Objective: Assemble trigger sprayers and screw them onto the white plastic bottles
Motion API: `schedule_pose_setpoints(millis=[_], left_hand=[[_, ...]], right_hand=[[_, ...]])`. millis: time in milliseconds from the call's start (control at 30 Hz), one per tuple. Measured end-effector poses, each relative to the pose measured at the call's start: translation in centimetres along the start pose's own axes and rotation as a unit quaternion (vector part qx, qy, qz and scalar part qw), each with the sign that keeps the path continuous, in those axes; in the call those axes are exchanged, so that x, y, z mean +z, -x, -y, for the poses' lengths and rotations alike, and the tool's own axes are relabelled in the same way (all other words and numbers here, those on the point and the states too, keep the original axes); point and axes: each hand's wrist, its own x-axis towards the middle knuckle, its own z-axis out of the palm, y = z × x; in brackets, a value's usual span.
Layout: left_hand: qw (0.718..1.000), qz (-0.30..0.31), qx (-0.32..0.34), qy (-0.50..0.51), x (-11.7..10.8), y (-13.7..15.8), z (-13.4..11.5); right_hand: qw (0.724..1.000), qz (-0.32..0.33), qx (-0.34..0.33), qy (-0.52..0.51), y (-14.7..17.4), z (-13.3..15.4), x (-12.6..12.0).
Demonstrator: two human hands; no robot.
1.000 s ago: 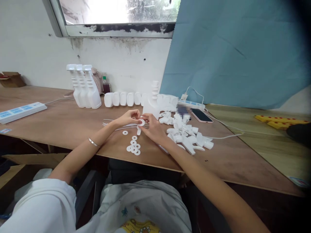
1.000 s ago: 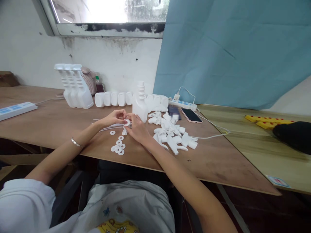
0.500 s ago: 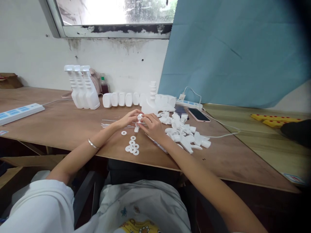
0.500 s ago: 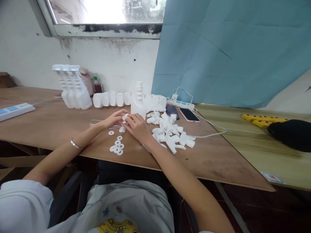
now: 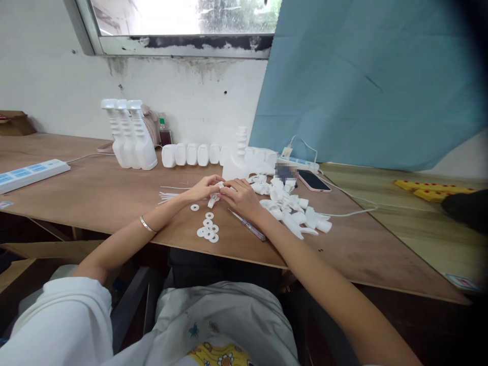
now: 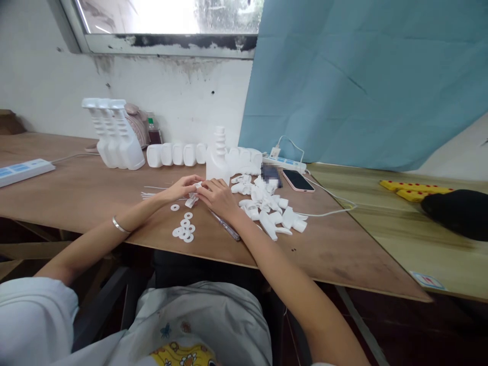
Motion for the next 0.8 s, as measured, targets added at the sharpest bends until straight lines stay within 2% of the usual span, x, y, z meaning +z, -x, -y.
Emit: schedule_pose_setpoints(millis=[133,300,500,700,800], left_hand=[[1.000,0.004,0.022,-0.009,-0.1,-0.1,0.3],[0.999,-0.011,-0.004,0.034,0.0,-0.1,-0.3],[0.997,-0.008,0.020,0.068,0.1,0.1,-0.6],[0.989,0.039,0.000,0.143,-0.5,-0.2,0.3],[0.989,0.044,0.004,0.145,-0.5,-0.2,0.6]], right_hand=[[1.000,0.001,0.011,-0.018,-0.1,0.0,0.0],[0.996,0.001,0.047,-0.079,-0.3,0.2,0.0],[0.963,-0.028,0.156,-0.220,0.0,0.2,0.1],[0.965,-0.001,0.129,-0.230,-0.2,0.3,-0.2],[0.965,0.005,0.133,-0.225,-0.2,0.3,-0.3]])
